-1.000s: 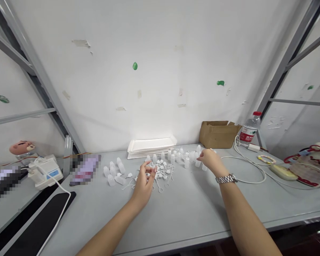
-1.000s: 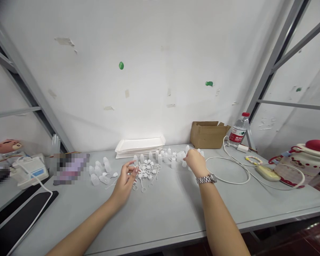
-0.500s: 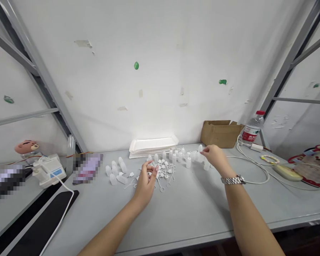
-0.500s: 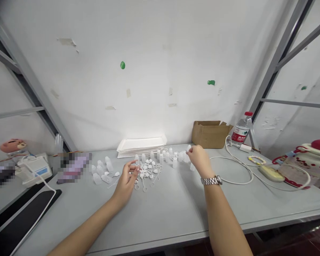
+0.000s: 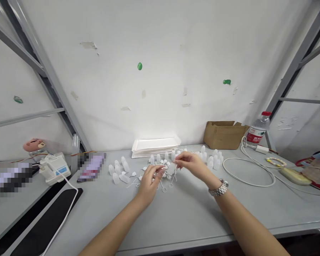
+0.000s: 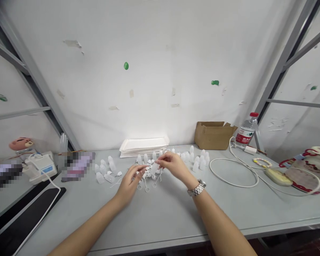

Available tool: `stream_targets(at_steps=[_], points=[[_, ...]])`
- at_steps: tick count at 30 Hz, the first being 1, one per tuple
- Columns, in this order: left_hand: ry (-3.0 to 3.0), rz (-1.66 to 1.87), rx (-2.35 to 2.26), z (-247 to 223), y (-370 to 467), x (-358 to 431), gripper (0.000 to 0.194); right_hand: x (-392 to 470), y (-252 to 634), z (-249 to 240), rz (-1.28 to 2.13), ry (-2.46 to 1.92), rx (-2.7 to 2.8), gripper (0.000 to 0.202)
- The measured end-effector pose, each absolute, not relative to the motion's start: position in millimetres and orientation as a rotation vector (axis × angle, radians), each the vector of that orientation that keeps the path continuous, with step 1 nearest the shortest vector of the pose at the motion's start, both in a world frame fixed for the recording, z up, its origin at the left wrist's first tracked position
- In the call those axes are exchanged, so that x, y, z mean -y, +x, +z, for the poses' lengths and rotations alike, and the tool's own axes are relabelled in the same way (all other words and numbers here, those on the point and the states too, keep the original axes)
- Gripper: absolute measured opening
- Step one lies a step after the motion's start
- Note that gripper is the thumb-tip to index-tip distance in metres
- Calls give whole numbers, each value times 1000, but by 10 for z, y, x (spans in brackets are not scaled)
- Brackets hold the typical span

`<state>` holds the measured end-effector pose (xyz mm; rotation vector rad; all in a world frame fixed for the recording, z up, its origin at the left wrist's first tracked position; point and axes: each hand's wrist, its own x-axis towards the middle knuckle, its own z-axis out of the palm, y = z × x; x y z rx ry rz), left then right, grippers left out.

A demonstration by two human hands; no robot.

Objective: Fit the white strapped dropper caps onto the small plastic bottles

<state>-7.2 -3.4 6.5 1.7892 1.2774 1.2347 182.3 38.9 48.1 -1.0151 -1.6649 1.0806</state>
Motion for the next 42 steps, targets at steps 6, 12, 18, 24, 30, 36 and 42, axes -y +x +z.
stream_targets(at_steps=[6, 12, 18, 24, 30, 36, 42], points=[[1871, 1138, -1319, 16, -49, 9, 28, -372, 1606, 288, 1153, -972, 1723, 28], [1823, 1101, -1328, -13, -53, -13, 25, -328, 1548, 215, 1095, -916, 1804, 20], [1709, 1211, -1429, -31, -79, -56, 29, -477, 1640, 136, 808, -1255, 1775, 22], [1608, 1271, -1489, -39, -94, -59, 38, -543, 1696, -96, 402, -1656, 2095, 23], [1642, 1265, -1463, -2, -87, -28, 35, -494, 1637, -84, 393, -1597, 2163, 26], [1643, 1269, -1495, -14, -89, -34, 37, -507, 1690, -41, 284, -1779, 2090, 26], [1653, 1242, -1504, -9, -88, -33, 36, -475, 1665, -73, 277, -1806, 2130, 19]])
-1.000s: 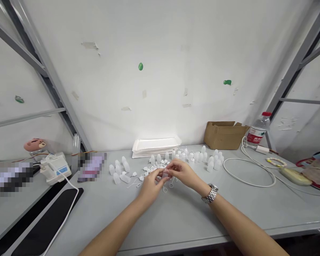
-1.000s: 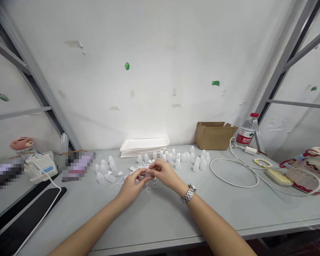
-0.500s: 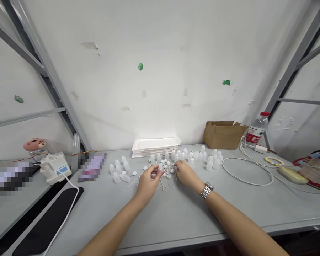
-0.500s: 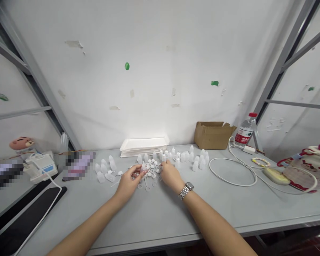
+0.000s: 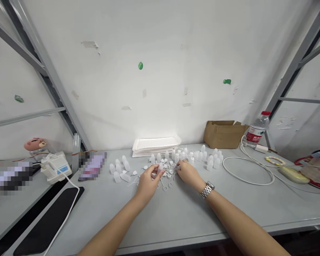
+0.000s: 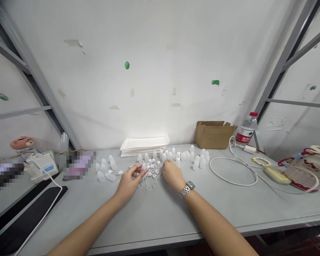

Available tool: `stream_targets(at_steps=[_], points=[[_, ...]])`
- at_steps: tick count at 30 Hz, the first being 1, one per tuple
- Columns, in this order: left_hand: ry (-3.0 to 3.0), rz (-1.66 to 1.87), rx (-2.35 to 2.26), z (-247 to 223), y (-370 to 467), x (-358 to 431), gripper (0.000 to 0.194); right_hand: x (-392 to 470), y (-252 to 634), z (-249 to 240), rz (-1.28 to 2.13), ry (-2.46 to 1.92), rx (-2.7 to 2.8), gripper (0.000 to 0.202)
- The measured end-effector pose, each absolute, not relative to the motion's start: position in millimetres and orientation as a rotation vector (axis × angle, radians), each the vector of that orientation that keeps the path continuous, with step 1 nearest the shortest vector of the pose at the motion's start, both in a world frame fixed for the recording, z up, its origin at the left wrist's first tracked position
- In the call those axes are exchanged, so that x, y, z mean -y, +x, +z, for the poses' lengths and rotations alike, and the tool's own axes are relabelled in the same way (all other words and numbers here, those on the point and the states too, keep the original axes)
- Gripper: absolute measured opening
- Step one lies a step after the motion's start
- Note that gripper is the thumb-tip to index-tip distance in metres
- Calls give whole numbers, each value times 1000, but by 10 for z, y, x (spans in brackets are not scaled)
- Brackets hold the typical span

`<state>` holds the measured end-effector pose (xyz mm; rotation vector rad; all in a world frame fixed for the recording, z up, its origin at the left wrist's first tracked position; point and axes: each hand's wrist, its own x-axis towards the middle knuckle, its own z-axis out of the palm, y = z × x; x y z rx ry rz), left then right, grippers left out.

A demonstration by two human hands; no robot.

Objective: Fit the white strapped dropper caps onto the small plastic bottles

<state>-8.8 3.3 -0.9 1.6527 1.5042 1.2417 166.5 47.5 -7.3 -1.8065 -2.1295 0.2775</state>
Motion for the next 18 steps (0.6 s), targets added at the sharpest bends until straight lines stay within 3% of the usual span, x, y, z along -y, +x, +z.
stream_targets(at_steps=[6, 11, 18], points=[[1645, 1249, -1478, -22, -94, -36, 35, -542, 1660, -54, 446, -1645, 1967, 6], [1566, 1374, -1321, -75, -100, -74, 37, -540, 1685, 123, 926, -1371, 1599, 22], [1492, 1377, -1317, -64, -76, -46, 43, -460, 1671, 248, 944, -1038, 1341, 37]])
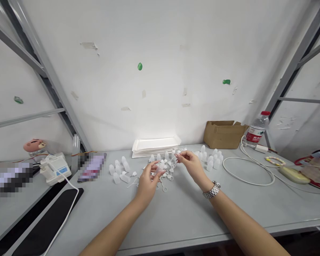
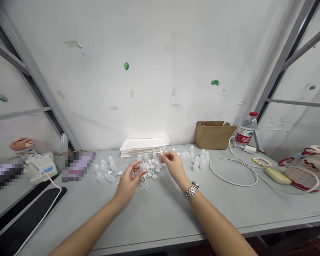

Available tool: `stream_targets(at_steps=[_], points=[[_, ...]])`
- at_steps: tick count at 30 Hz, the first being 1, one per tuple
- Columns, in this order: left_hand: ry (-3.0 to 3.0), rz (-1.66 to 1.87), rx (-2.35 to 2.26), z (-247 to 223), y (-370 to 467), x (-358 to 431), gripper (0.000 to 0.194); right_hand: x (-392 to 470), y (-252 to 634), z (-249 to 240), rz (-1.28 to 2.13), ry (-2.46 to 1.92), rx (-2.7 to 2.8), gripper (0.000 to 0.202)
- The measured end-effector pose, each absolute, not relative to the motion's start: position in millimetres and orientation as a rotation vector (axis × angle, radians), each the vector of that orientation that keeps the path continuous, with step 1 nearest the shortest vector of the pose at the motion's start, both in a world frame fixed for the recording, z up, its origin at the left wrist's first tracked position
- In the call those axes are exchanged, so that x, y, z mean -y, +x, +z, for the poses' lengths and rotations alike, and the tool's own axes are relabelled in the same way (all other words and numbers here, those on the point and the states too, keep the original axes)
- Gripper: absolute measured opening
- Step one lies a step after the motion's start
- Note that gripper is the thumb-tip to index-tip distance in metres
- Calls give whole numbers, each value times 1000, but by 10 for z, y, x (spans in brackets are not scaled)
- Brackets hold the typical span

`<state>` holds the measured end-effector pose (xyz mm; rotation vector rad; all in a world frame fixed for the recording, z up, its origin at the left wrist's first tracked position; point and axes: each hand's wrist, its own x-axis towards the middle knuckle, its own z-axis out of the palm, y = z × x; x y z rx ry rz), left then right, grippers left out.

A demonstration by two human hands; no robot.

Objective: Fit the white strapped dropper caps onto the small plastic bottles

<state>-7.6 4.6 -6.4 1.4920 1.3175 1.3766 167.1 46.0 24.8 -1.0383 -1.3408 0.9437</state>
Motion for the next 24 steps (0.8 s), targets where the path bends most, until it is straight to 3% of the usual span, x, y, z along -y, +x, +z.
stream_targets(at_steps=[14, 24], points=[[1519, 1331, -1242, 23, -75, 28, 50, -337, 1606, 303, 1049, -857, 1246, 28], [1515, 1319, -1201, 46, -50, 47, 55, -225, 1505, 266, 1036, -875, 1565, 21]])
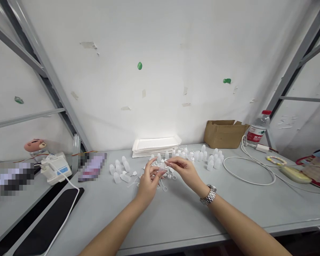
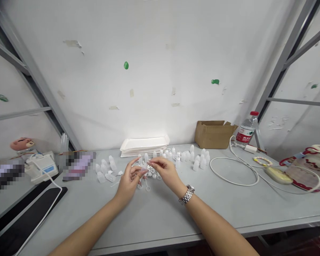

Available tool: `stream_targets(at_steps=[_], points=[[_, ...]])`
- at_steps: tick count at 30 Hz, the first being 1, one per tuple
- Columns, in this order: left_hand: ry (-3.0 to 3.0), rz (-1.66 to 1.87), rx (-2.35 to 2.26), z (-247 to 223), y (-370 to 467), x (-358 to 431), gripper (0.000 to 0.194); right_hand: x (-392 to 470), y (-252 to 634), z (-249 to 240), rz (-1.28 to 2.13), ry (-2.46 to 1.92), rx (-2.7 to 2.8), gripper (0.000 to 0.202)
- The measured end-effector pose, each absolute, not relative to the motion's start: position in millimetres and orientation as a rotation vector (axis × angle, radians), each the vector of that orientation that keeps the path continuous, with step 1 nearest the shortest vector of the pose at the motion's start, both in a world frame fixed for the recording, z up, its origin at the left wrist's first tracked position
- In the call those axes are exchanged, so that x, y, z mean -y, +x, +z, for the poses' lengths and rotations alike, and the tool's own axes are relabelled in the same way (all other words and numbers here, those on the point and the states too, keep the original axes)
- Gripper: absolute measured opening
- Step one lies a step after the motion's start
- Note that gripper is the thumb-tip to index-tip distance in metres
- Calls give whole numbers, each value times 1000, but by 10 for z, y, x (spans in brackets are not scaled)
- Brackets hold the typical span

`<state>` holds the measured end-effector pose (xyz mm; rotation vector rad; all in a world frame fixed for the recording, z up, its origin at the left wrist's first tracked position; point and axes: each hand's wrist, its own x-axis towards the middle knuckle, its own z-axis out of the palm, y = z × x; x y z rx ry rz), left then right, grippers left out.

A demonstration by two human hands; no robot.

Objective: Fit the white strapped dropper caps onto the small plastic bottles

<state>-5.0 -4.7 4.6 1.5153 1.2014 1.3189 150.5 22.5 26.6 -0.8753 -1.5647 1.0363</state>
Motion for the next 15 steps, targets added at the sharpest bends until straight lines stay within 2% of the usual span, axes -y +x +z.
stream_targets(at_steps=[15], points=[[1550, 1302, -1181, 59, -49, 60, 49, -229, 1516, 240, 1015, -855, 1550, 20]])
